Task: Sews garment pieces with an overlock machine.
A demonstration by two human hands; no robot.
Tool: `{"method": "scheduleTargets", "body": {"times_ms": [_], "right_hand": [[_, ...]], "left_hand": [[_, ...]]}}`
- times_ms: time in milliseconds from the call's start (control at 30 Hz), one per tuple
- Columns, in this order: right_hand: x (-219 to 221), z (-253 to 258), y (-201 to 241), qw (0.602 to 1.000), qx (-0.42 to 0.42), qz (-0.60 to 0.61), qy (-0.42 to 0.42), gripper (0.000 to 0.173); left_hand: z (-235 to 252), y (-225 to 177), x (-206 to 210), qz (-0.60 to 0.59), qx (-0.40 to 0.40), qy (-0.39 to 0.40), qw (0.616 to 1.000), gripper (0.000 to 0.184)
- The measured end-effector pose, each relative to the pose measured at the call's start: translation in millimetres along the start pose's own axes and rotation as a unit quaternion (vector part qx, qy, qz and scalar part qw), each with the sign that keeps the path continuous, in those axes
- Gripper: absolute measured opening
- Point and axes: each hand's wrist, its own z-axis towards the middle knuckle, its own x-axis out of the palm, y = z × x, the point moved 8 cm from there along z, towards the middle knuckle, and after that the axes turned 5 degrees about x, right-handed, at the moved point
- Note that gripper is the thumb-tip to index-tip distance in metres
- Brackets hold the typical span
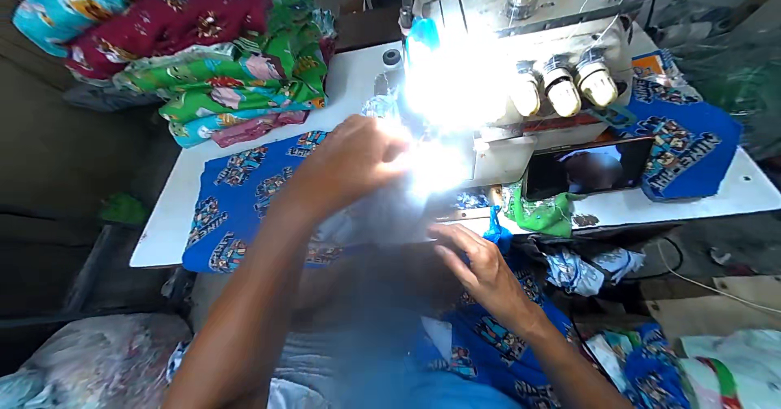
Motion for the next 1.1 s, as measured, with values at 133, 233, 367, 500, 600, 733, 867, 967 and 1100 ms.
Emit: {"method": "scheduleTargets", "body": {"times_ms": [133, 233, 367, 500, 600, 733, 867, 967, 1100], "right_hand": [[-8.0, 4.7, 2.1, 1.000, -0.006, 0.006, -0.013, 0.028], [-12.2, 8.6, 6.4, 1.000, -0.007, 0.003, -0.023, 0.026], [-16.8, 13.3, 10.0, 1.000, 0.005, 0.000, -0.027, 0.028], [-4.1, 34.0, 31.9, 1.000, 0.019, 0.021, -0.014, 0.035], [19.1, 60.8, 56.3, 0.997, 0.000, 0.071, -0.040, 0.046], [46.4, 78.1, 74.9, 0.990, -0.022, 0.124, -0.057, 0.043], [49.4, 54.2, 73.9, 0.992, -0.064, 0.084, -0.064, 0.017], [50.4, 25.7, 64.3, 0.998, -0.054, -0.002, -0.037, 0.021], [44.3, 5.9, 52.8, 0.998, -0.052, -0.031, -0.007, 0.024]], "left_hand": [[-3.2, 25.5, -5.9, -0.104, -0.047, 0.027, 0.993, 0.013], [-5.8, 34.3, -1.4, -0.179, -0.079, 0.039, 0.980, 0.009], [-5.3, 36.7, -1.6, -0.171, -0.083, 0.024, 0.981, 0.009], [4.4, 25.2, -11.9, -0.102, -0.065, 0.020, 0.992, 0.012], [17.7, 0.5, -23.9, -0.005, -0.012, 0.010, 1.000, 0.025], [22.2, -19.8, -24.1, 0.059, 0.050, -0.012, 0.997, 0.028], [-4.0, -56.6, 5.1, 0.112, 0.078, -0.045, 0.990, 0.018], [-22.9, -81.6, 31.2, 0.134, 0.030, -0.058, 0.989, 0.017], [-34.2, -85.8, 43.0, 0.147, -0.013, -0.111, 0.983, 0.020]]}}
